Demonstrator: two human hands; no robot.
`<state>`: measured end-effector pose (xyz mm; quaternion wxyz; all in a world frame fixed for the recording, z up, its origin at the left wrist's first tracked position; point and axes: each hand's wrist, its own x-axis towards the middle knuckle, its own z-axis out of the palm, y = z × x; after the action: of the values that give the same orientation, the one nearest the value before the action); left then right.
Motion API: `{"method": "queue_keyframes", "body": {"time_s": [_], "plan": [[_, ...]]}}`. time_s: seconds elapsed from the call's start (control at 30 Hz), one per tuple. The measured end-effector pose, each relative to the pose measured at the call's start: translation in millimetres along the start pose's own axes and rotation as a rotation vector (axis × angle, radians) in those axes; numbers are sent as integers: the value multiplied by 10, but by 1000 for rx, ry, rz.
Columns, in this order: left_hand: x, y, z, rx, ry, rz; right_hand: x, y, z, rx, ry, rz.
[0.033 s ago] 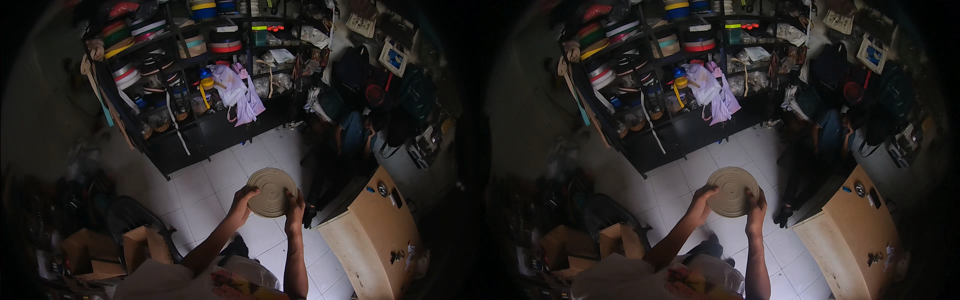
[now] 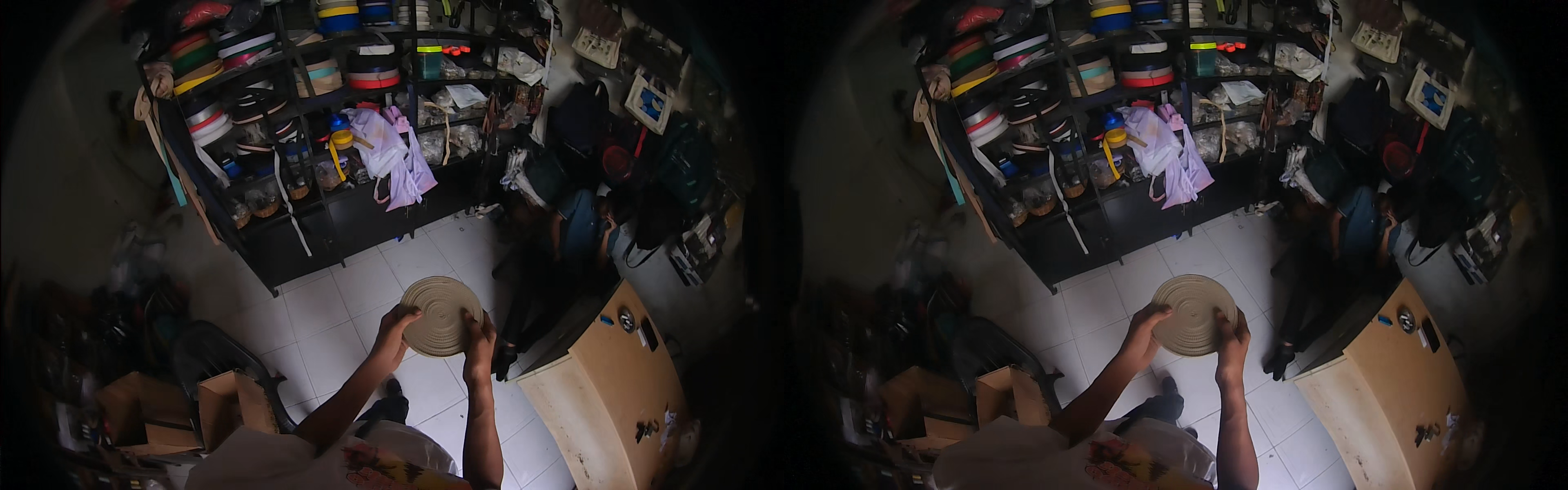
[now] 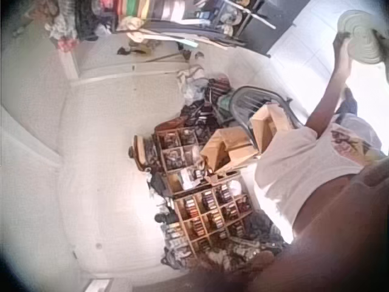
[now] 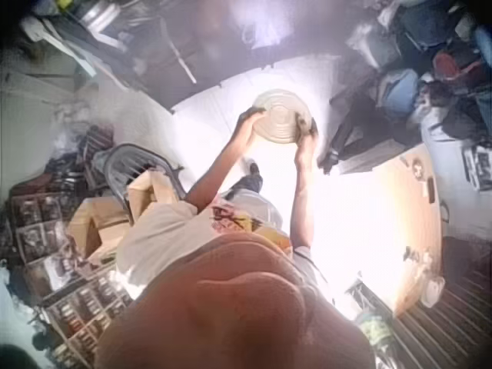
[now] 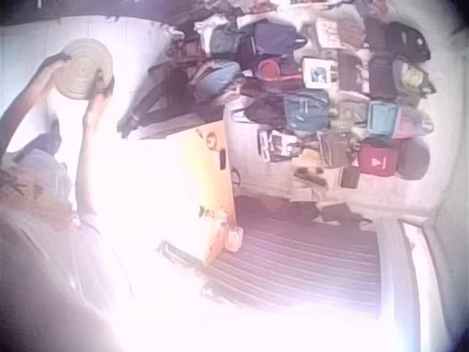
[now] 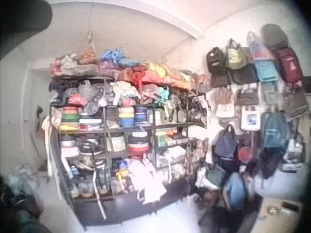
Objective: The person takes several rolls of colored tape or ribbon from a cardboard box one at a time and places them onto a metal storage shelf already containing many other rolls.
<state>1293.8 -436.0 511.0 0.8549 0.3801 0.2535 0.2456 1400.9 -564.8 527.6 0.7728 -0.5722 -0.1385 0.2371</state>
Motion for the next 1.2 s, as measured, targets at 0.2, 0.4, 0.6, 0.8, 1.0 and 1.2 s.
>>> {"method": "queue_keyframes", "body": {"time_s": [0.2, 0.4, 0.6, 0.8, 1.0, 1.2], "plan": [[1265, 417, 133, 11, 104, 287, 1635, 226, 473, -57, -136, 53], [2634, 750, 513, 30, 70, 366, 2924, -115, 715, -85, -125, -62], [3960, 965, 977, 3, 68, 378, 4099, -362, 645, -102, -263, -161], [5351, 1039, 1666, 152, 25, 516, 5460, -422, 383, -114, -316, -390], [6528, 1429, 2449, 238, -14, 580, 6943, -955, 385, -141, -308, -492], [7394, 2337, 3021, 456, 13, 714, 8336, -1551, 872, -110, -358, -664]]}}
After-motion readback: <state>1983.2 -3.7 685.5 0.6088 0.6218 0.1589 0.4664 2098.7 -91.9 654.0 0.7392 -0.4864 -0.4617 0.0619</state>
